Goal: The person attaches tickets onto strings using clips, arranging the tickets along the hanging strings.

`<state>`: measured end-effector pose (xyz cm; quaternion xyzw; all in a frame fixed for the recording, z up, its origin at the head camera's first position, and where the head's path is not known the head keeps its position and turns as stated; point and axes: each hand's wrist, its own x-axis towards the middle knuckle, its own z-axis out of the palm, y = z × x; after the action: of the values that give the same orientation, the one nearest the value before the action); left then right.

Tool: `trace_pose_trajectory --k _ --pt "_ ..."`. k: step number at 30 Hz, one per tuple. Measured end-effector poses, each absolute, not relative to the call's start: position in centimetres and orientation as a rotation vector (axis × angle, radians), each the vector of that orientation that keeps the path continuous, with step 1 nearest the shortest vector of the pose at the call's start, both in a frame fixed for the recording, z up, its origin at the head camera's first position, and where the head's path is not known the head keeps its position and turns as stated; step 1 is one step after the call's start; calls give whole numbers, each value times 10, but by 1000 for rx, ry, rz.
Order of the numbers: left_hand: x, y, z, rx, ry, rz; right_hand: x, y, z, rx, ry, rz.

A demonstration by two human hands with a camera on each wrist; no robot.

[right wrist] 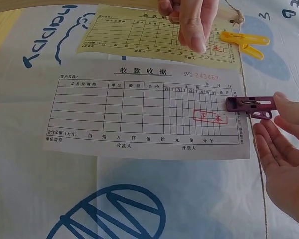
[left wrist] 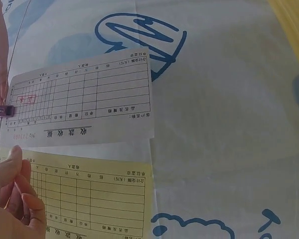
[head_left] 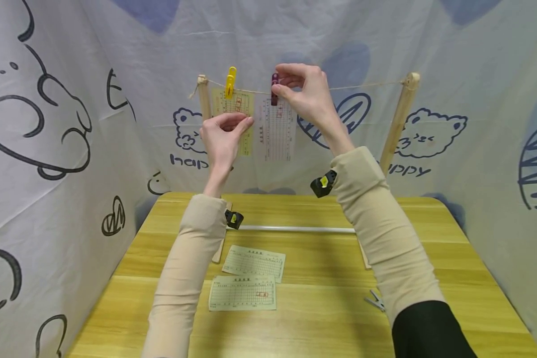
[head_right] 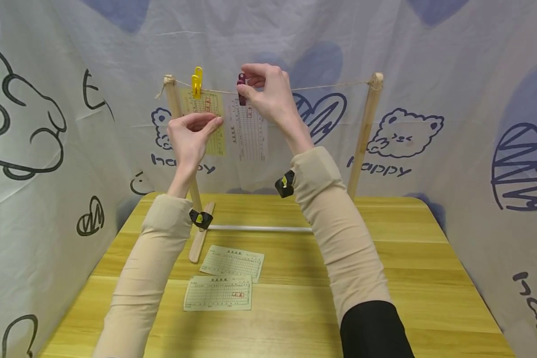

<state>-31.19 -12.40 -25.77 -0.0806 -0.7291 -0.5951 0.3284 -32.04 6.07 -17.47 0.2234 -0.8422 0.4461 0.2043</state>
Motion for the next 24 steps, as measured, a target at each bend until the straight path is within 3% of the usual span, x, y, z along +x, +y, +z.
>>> trace_pose_trajectory --k 24 --pt "-305 -129 -277 -260 -1974 -1540 -317 70 -187 684 -2170 1284"
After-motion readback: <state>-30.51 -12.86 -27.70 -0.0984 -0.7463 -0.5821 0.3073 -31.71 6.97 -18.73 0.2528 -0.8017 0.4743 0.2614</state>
